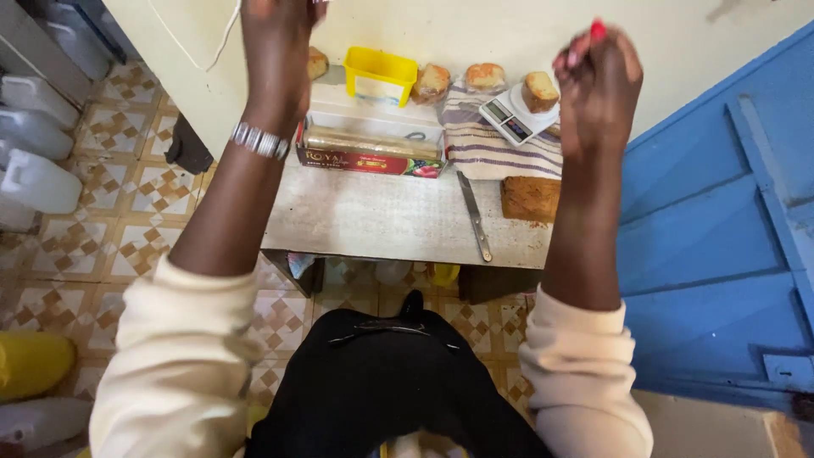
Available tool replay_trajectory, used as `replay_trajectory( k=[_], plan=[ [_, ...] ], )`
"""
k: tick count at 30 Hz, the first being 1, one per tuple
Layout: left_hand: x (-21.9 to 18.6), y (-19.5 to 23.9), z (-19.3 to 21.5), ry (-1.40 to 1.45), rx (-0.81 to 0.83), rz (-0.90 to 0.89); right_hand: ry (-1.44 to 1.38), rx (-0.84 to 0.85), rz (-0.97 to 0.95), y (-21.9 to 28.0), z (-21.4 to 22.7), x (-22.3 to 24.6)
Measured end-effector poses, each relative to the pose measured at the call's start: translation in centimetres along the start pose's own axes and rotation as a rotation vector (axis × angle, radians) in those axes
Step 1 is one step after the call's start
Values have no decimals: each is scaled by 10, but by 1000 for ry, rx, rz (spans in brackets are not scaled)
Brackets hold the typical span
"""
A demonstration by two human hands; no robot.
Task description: The person wraps individual slices and small blocks of cake in plastic film, using a knife to trim the film and a scale to weigh the items.
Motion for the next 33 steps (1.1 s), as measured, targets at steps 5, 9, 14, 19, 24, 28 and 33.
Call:
replay_trajectory(
  k=[5, 9, 14, 19, 24, 28, 33],
  plan=[
    [-38, 95, 27, -159, 66, 192, -84, 102, -56, 95, 29, 7],
    [-30, 182, 98, -247, 47, 170, -100, 75, -210, 198, 70, -14],
    [-18, 279, 150, -363, 158, 435, 149, 118, -444, 358, 195, -85],
    [19, 363, 196, -226, 186, 785, 159, 268, -626, 365, 106, -62],
    [49, 392, 213, -361, 209, 1048, 216, 420, -865, 432, 142, -111],
    [91, 423, 240, -400, 219, 1177, 275, 405, -1055, 455, 153, -139],
    [112, 422, 239, -600, 255, 1353, 348, 466, -1029, 449, 145, -169]
  ],
)
Point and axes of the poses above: each hand's wrist, its own y-axis away from the middle knuckle, its own z-axis out of the back of the hand, x = y × z, the point moved 6 cm from there along -y, towards the middle knuckle, and after that the axes turned 7 degrees about z, right-handed, at the moved point
